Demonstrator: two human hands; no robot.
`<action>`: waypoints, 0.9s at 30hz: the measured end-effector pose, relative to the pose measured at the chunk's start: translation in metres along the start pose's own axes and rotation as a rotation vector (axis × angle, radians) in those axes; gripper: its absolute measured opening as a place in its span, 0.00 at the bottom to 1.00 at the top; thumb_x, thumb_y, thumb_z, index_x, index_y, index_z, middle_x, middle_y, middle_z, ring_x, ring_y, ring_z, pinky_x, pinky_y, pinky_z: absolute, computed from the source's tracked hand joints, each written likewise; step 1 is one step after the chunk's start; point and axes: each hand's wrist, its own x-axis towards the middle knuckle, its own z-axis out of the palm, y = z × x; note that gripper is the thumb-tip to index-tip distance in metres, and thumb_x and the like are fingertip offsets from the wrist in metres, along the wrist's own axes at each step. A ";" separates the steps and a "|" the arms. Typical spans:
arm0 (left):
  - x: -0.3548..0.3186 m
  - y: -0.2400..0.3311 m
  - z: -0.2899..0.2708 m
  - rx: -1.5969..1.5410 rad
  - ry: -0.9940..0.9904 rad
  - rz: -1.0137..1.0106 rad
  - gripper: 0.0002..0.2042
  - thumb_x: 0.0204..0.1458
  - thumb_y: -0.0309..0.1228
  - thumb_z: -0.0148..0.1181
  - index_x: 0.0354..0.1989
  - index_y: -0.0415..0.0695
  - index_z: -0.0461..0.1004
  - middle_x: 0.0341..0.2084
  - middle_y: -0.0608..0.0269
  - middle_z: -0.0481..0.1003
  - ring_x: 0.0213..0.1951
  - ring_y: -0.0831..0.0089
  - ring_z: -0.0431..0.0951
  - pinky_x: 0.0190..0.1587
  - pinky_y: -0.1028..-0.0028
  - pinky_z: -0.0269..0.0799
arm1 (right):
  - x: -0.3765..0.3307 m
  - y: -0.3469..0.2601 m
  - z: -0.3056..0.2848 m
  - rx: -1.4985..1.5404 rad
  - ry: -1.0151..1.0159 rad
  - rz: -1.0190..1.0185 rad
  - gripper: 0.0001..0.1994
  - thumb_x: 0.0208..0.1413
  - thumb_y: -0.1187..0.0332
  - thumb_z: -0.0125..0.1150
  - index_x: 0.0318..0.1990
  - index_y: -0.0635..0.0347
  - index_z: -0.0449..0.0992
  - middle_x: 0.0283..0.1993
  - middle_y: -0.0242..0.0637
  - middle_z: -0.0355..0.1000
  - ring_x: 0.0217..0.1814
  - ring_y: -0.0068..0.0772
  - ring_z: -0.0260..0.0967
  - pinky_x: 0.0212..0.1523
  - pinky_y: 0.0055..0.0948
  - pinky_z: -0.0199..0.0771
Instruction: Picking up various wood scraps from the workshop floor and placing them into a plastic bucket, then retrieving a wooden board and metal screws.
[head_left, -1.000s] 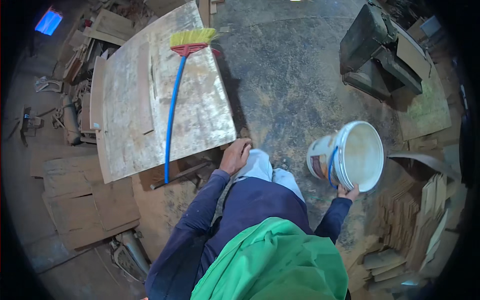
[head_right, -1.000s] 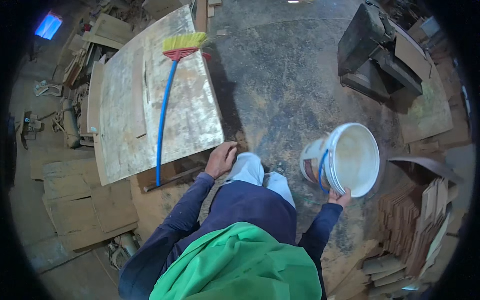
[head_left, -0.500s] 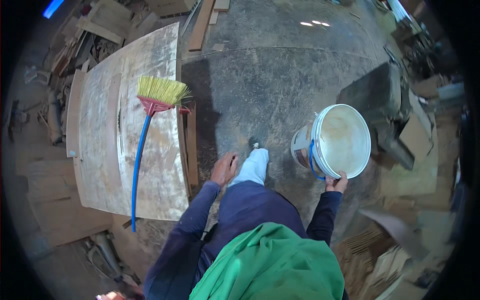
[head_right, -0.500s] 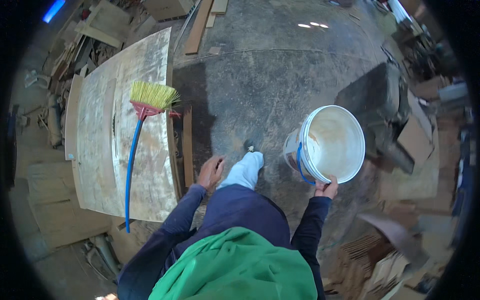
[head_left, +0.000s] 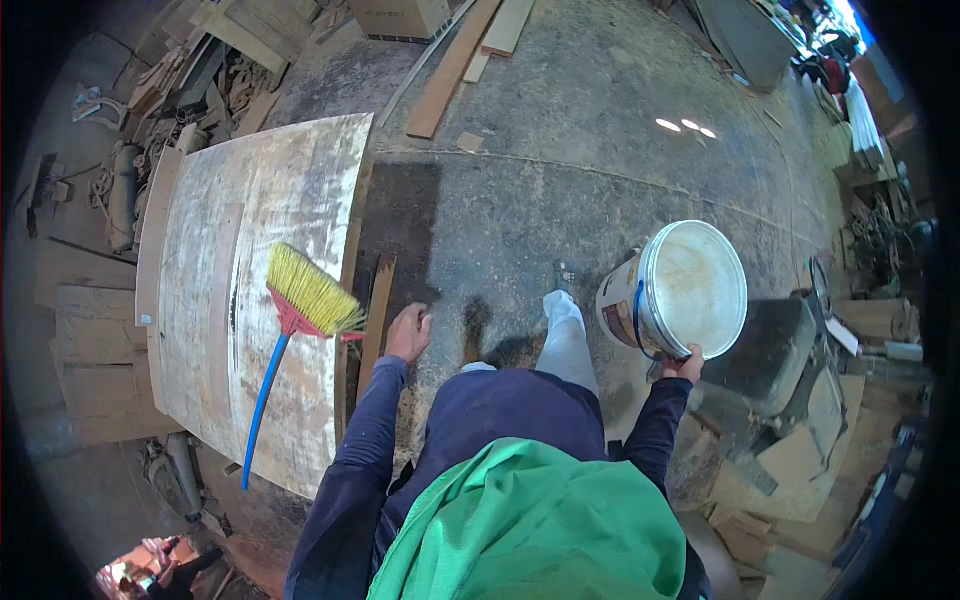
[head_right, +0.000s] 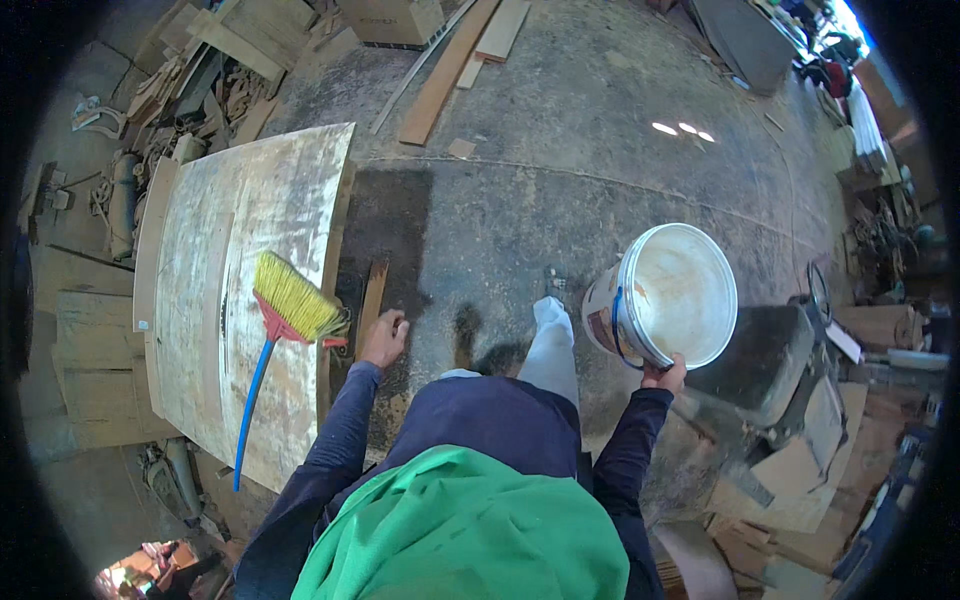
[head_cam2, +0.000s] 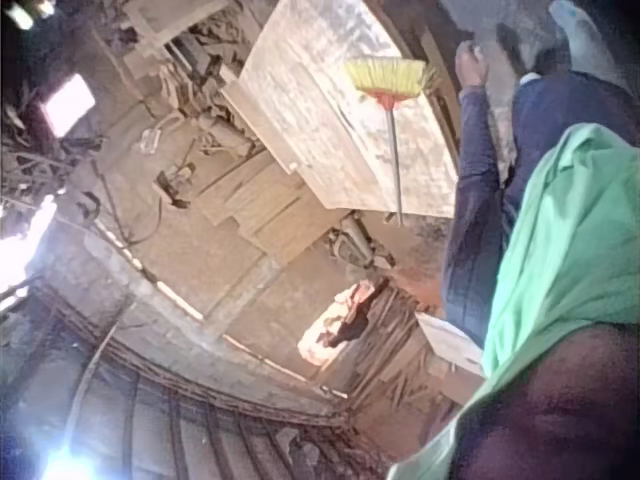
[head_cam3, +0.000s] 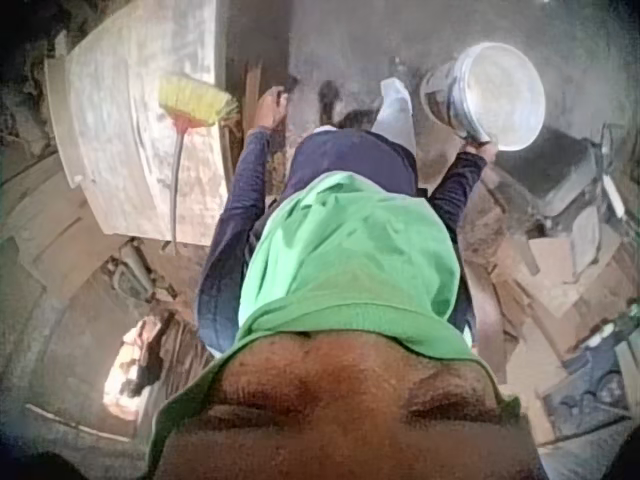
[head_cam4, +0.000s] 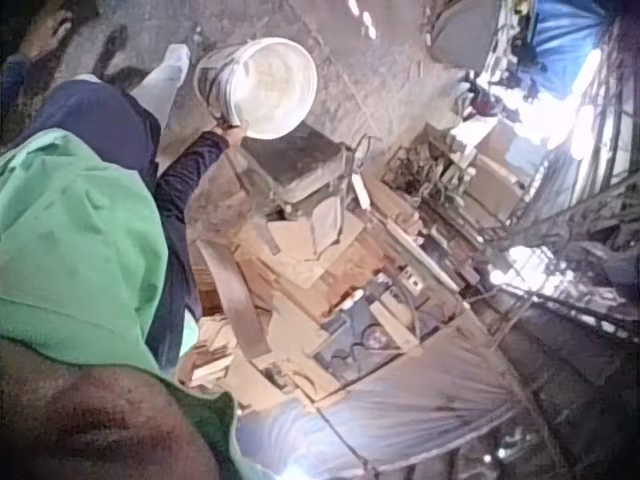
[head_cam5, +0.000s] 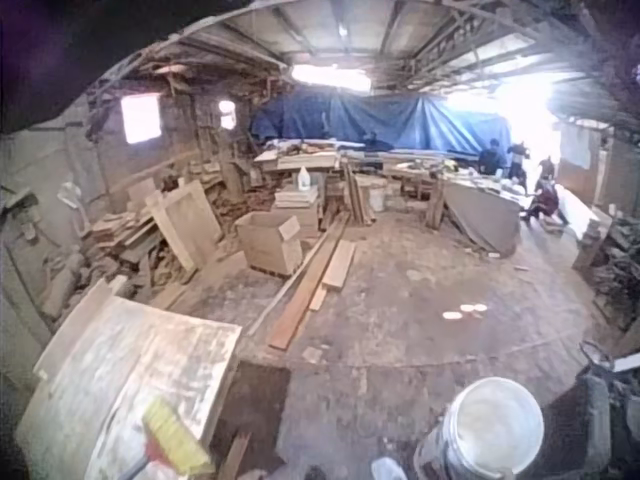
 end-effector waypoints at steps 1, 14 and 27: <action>0.009 -0.017 0.015 0.013 -0.011 -0.059 0.13 0.50 0.34 0.52 0.39 0.39 0.71 0.36 0.47 0.73 0.41 0.50 0.73 0.42 0.60 0.68 | 0.027 -0.002 0.015 -0.024 -0.037 0.017 0.21 0.44 0.68 0.52 0.49 0.65 0.66 0.44 0.47 0.70 0.40 0.45 0.72 0.38 0.47 0.76; 0.043 -0.021 0.145 0.049 0.032 -0.683 0.10 0.43 0.36 0.55 0.24 0.41 0.75 0.26 0.48 0.76 0.34 0.51 0.76 0.39 0.60 0.70 | 0.221 -0.014 0.365 -0.278 -0.090 0.088 0.20 0.42 0.63 0.57 0.46 0.55 0.68 0.40 0.39 0.71 0.35 0.39 0.70 0.31 0.39 0.74; 0.431 0.098 -0.071 -0.249 0.671 -0.210 0.11 0.51 0.26 0.51 0.43 0.36 0.67 0.42 0.47 0.67 0.43 0.53 0.70 0.45 0.64 0.67 | 0.298 0.082 0.657 -0.299 -0.301 0.095 0.24 0.43 0.66 0.56 0.52 0.56 0.65 0.46 0.45 0.69 0.41 0.50 0.71 0.36 0.52 0.74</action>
